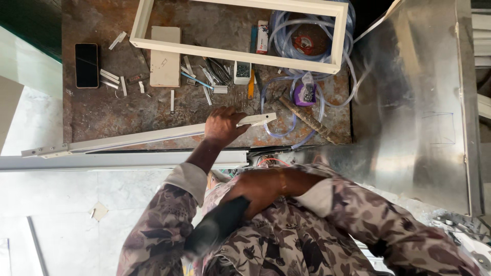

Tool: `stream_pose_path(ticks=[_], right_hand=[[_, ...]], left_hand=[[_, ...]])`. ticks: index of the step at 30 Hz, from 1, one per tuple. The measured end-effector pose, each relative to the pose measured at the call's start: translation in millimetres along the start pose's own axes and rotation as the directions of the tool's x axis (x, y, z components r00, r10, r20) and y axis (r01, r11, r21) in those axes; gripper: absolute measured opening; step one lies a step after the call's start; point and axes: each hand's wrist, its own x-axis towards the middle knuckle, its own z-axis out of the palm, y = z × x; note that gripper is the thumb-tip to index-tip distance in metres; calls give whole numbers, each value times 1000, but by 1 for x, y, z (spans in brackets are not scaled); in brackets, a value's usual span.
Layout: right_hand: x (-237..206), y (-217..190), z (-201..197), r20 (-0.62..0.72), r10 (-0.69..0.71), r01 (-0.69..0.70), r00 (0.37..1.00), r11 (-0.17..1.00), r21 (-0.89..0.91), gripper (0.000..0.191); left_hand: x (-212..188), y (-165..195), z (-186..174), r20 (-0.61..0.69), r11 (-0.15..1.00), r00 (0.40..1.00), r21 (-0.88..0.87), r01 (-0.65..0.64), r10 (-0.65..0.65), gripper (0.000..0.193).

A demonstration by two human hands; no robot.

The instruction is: The person assembles a white window frame by inserting small white plastic spacers into the frame's channels and then using a power drill to drive screws into the frame's corners. The person handles the frame pieces, spacers, and screws, and uses a power drill to secure the components together.

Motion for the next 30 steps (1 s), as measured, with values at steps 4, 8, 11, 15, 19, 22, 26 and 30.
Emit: stream_pose_path(ticks=[4, 8, 11, 15, 19, 22, 26, 30], right_hand=[[-111, 23, -22, -222, 166, -143, 961, 983, 118, 63], [-268, 22, -3, -415, 610, -408, 676, 778, 478, 50], [-341, 17, 42, -565, 706, -132, 428, 667, 733, 55], [-333, 42, 102, -752, 621, 369, 221, 660, 654, 63], [-292, 71, 114, -813, 557, 550, 168, 632, 547, 70], [-265, 86, 106, -777, 608, 520, 164, 616, 592, 71], [-227, 104, 105, -737, 629, 460, 248, 593, 661, 54], [-201, 114, 106, -726, 616, 430, 305, 591, 682, 40]], left_hand=[[7, -4, 1, 14, 1000, 1000, 6, -11, 11, 34], [8, -4, 1, 26, 1000, 1000, 10, -3, 3, 36], [10, -1, -4, 23, 1000, 1000, 29, 7, -7, 45], [12, 3, -13, 100, 999, 995, 39, 25, -29, 62], [17, -6, -13, 123, 948, 960, -171, 270, -251, 60], [20, -25, -5, -1, 773, 903, -518, 367, -430, 29], [22, -54, 7, -81, 374, 785, -906, 199, -614, 29], [25, -73, 7, -13, -51, 749, -997, -63, -663, 32]])
